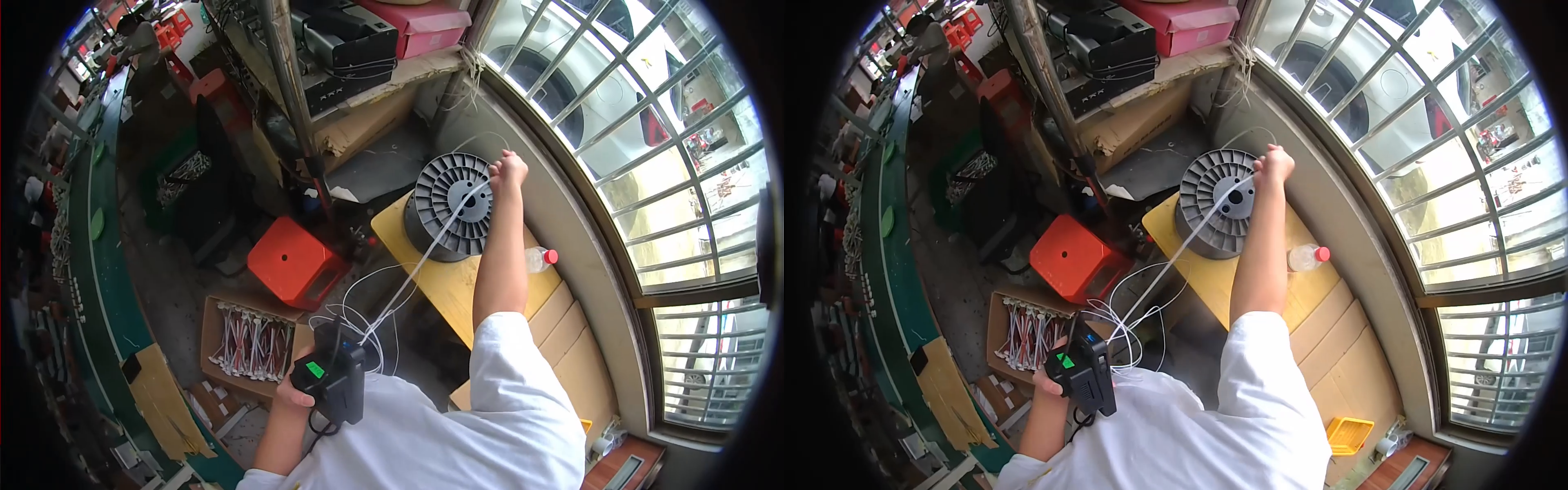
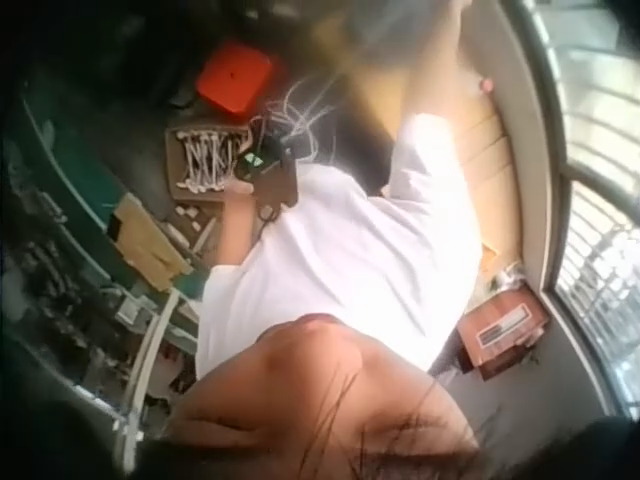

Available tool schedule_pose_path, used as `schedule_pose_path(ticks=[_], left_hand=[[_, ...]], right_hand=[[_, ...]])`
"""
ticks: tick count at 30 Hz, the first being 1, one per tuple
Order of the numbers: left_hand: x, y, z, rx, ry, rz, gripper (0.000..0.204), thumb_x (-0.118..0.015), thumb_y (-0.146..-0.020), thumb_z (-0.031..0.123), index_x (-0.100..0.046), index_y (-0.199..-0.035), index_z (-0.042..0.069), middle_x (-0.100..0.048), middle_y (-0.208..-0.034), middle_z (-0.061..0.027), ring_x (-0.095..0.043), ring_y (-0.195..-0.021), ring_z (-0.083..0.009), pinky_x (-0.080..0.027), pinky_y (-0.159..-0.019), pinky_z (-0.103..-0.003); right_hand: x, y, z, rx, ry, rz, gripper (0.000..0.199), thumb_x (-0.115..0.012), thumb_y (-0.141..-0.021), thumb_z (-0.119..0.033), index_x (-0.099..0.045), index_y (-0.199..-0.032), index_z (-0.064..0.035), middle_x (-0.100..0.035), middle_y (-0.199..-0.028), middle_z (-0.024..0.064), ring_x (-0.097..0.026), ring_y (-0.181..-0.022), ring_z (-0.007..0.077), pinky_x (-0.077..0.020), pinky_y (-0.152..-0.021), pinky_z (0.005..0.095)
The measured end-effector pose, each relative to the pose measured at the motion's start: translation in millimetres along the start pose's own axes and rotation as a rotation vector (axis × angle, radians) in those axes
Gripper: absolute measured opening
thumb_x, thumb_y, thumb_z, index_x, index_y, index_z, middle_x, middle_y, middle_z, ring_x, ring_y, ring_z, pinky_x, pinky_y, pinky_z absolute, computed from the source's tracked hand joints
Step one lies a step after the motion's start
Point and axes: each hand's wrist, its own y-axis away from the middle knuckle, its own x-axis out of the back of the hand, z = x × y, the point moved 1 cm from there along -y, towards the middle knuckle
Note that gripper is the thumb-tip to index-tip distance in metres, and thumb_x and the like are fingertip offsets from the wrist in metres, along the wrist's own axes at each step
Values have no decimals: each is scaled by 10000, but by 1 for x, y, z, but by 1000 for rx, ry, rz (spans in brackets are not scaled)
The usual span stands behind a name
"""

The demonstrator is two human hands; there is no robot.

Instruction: Bundling several loops of white wire together using a handheld binding tool and placing them in a bag.

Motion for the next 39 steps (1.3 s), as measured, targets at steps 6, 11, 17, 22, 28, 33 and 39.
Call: schedule_pose_path(ticks=[6,11,17,22,28,33,39], left_hand=[[-4,47,44,-371,39,208,910,-670,-611,328,-283,-1363,-7,-491,-1200,-260,-589,-963,-436,-506,-822,-526],[4,56,64,-274,-109,289,901,-676,-601,265,-293,-1361,-32,-420,-1316,-273,-553,-1079,-365,-454,-918,-505],[-4,42,17,-181,-35,230,922,-689,-566,256,-310,-1354,-34,-313,-1371,-320,-531,-1110,-370,-469,-899,-502],[-22,14,9,-74,140,-18,944,-744,-572,383,-307,-1271,-76,-301,-1313,-326,-620,-908,-388,-545,-790,-443],[-19,-9,-12,-45,170,-73,870,-708,-637,435,-309,-1267,-15,-426,-1123,-213,-636,-887,-369,-554,-786,-438],[-19,-17,-30,41,173,-4,908,-663,-659,464,-297,-1334,-21,-459,-1153,-211,-636,-884,-376,-549,-782,-452],[-11,-45,-37,242,20,164,802,-622,-643,382,-391,-1289,-33,-519,-1199,-235,-622,-912,-383,-513,-816,-496]], right_hand=[[-90,232,118,-591,112,-796,202,-480,-929,-216,-472,-758,-110,-284,-525,-54,-273,-416,79,-218,-392,231],[-11,364,119,-684,131,-930,253,-428,-970,-279,-413,-787,-105,-281,-562,-55,-247,-451,54,-193,-417,218],[40,414,105,-271,446,-1269,190,-452,-939,-163,-478,-793,-46,-483,-578,57,-486,-507,159,-370,-463,285],[81,397,66,158,1194,-1692,93,-523,-798,-106,-568,-818,-27,-596,-680,192,-586,-662,390,-470,-614,464],[147,364,45,5,1447,-1561,144,-498,-852,-152,-598,-879,-52,-607,-758,200,-589,-752,383,-463,-664,459],[209,328,57,80,1283,-1364,131,-522,-855,-128,-609,-860,-31,-585,-725,189,-565,-702,366,-445,-624,431],[228,298,64,-75,1447,-1378,220,-524,-872,-237,-656,-944,-76,-643,-877,141,-601,-838,325,-481,-749,384]])
